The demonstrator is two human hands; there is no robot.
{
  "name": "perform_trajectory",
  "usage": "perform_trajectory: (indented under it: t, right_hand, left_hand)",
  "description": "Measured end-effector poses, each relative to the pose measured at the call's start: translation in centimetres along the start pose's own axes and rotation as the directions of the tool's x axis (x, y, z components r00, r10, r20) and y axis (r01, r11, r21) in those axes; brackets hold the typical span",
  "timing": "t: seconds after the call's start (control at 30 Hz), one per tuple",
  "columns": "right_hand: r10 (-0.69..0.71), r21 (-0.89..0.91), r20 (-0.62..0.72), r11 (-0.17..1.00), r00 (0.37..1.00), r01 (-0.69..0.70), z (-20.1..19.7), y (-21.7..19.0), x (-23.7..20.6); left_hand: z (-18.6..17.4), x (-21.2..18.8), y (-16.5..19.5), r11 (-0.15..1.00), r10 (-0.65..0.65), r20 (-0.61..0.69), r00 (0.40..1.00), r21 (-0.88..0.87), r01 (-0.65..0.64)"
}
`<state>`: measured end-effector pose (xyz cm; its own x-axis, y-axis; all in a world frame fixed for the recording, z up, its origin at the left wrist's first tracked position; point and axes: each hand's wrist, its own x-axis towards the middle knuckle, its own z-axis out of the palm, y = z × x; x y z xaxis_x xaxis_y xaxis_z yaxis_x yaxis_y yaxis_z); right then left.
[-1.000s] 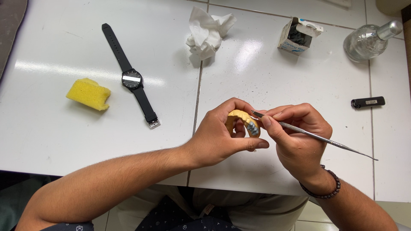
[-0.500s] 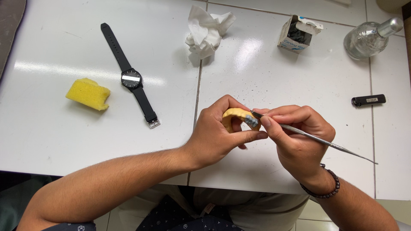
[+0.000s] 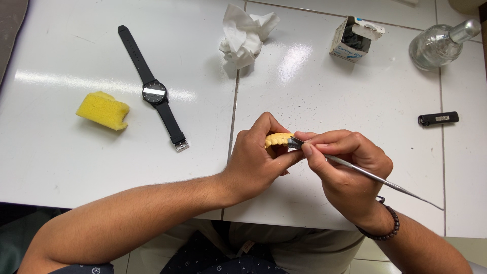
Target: The person holds a dental plaster model with artificial teeth in one hand and uses a metal wax carver to sculpt and refine blue wax on the teeth, rotating the model to work different surfaces. They periodically reposition the model and continue carving the wax pattern throughout the episode.
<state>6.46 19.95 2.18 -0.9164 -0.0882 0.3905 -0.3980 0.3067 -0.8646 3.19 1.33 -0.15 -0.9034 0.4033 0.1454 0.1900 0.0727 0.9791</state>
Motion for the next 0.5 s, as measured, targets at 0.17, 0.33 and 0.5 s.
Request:
perform_trajectory:
  t: [0.17, 0.33, 0.5]
  right_hand:
    - [-0.017, -0.03, 0.002, 0.999, 1.0, 0.018, 0.07, -0.14, -0.07]
    - [-0.013, -0.024, 0.005, 1.0, 1.0, 0.013, 0.16, 0.12, 0.0]
    - [-0.015, 0.008, 0.032, 1.0, 0.999, 0.015, -0.08, 0.28, -0.1]
  left_hand:
    - [0.15, -0.23, -0.52, 0.995, 0.084, -0.033, 0.996, 0.052, -0.082]
    - [0.16, -0.12, -0.6, 0.997, 0.059, -0.033, 0.998, 0.058, -0.057]
    - [0.05, -0.04, -0.47, 1.0, 0.022, -0.023, 0.999, 0.023, -0.021]
